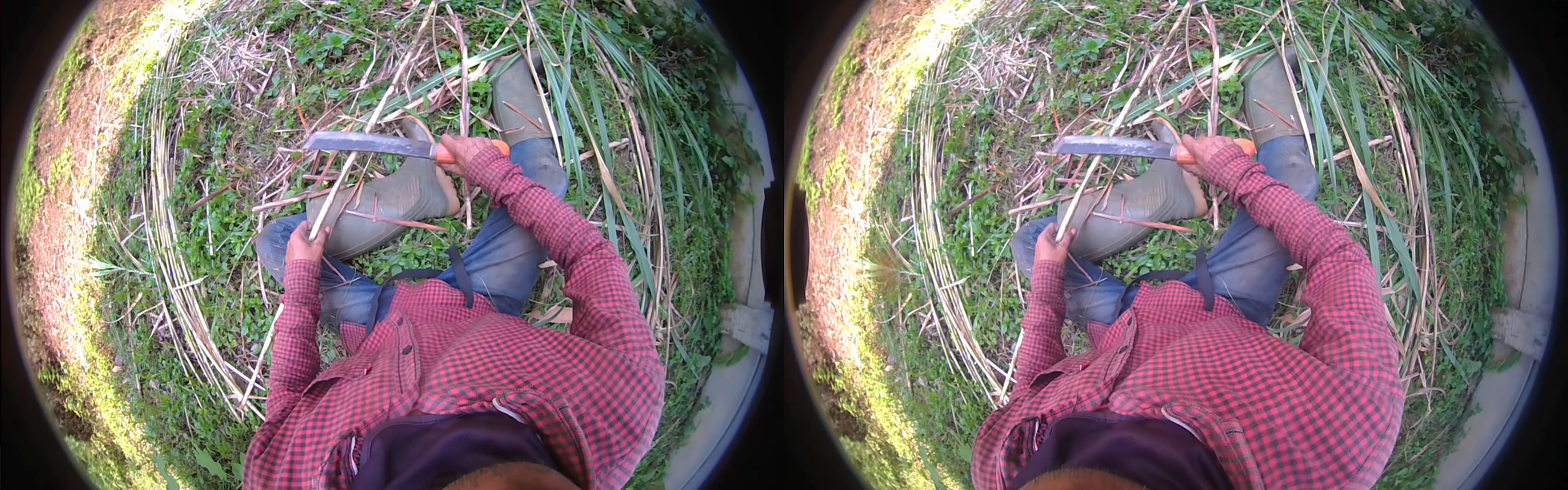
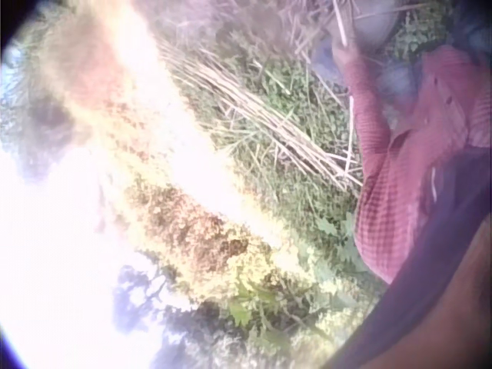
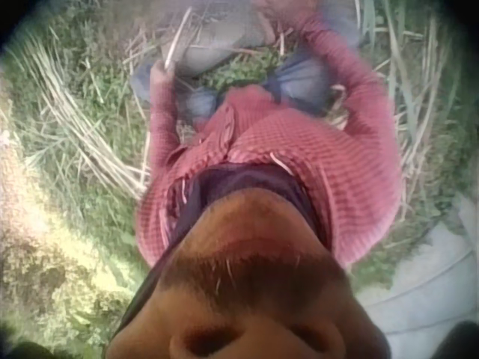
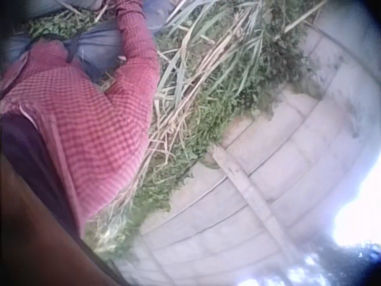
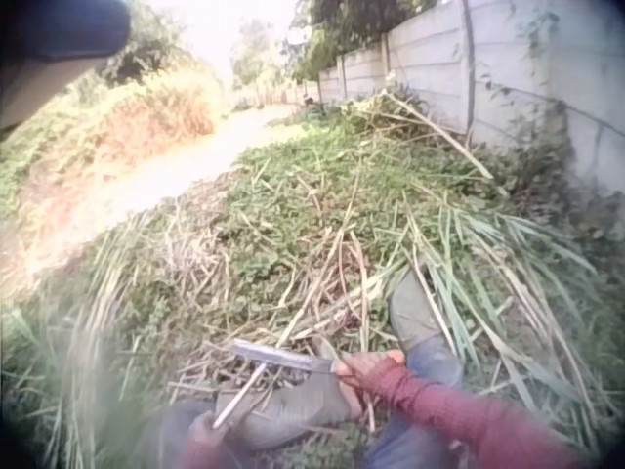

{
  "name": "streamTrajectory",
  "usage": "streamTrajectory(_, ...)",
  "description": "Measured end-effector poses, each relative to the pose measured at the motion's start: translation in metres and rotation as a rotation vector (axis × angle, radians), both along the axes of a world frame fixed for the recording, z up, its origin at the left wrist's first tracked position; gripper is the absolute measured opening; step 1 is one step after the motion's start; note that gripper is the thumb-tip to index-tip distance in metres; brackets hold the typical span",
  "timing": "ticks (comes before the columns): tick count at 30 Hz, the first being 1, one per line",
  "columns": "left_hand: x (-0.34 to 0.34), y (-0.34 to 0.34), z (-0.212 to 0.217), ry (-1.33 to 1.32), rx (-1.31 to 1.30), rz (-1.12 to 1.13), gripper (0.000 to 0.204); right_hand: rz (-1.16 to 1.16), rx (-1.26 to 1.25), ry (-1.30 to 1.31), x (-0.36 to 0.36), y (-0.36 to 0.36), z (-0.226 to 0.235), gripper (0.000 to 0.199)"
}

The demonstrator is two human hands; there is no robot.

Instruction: The person sits on the ground and uses a knife to strip bark and sharpen the ends of several long, thin sticks. They hold the sticks with one hand and use the knife to scrape and carve the wood, creating pointed tips and smooth shafts.

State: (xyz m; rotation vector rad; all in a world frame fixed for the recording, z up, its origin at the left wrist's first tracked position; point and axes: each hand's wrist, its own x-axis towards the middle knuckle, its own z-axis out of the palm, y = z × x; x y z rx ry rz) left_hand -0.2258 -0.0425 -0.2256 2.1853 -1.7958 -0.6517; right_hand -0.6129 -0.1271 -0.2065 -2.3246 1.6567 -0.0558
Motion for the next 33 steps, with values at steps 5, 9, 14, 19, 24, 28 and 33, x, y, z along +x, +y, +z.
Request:
streamTrajectory(5, 0.034, 0.027, 0.039, 0.297, -0.007, 0.016, 0.025, -0.470, -0.033, -0.024, -0.043, -0.072, -0.004, 0.048)
streamTrajectory(9, 0.030, 0.027, 0.049, 0.811, 0.375, 0.254, 0.016, -0.197, -0.022, 0.021, -0.011, -0.043, 0.029, 0.047)
streamTrajectory(14, 0.010, -0.001, 0.050, 1.255, 0.411, 0.170, 0.019, -0.257, 0.080, -0.126, 0.036, -0.013, 0.032, 0.047)
streamTrajectory(19, 0.010, -0.012, 0.046, 1.188, 0.416, 0.185, 0.030, -0.334, 0.110, -0.522, 0.075, 0.012, -0.001, 0.050)
streamTrajectory(24, 0.018, 0.006, 0.004, 1.002, 0.345, 0.134, 0.027, -0.134, 0.289, -0.421, 0.092, 0.047, -0.004, 0.050)
streamTrajectory(28, 0.000, 0.014, -0.014, 0.413, 0.035, 0.053, 0.021, -0.083, 0.417, -0.392, 0.094, 0.061, -0.014, 0.054)
streamTrajectory(33, -0.001, -0.013, 0.010, 0.454, -0.549, 0.325, 0.021, -0.127, 0.432, -0.318, 0.082, 0.068, 0.009, 0.053)
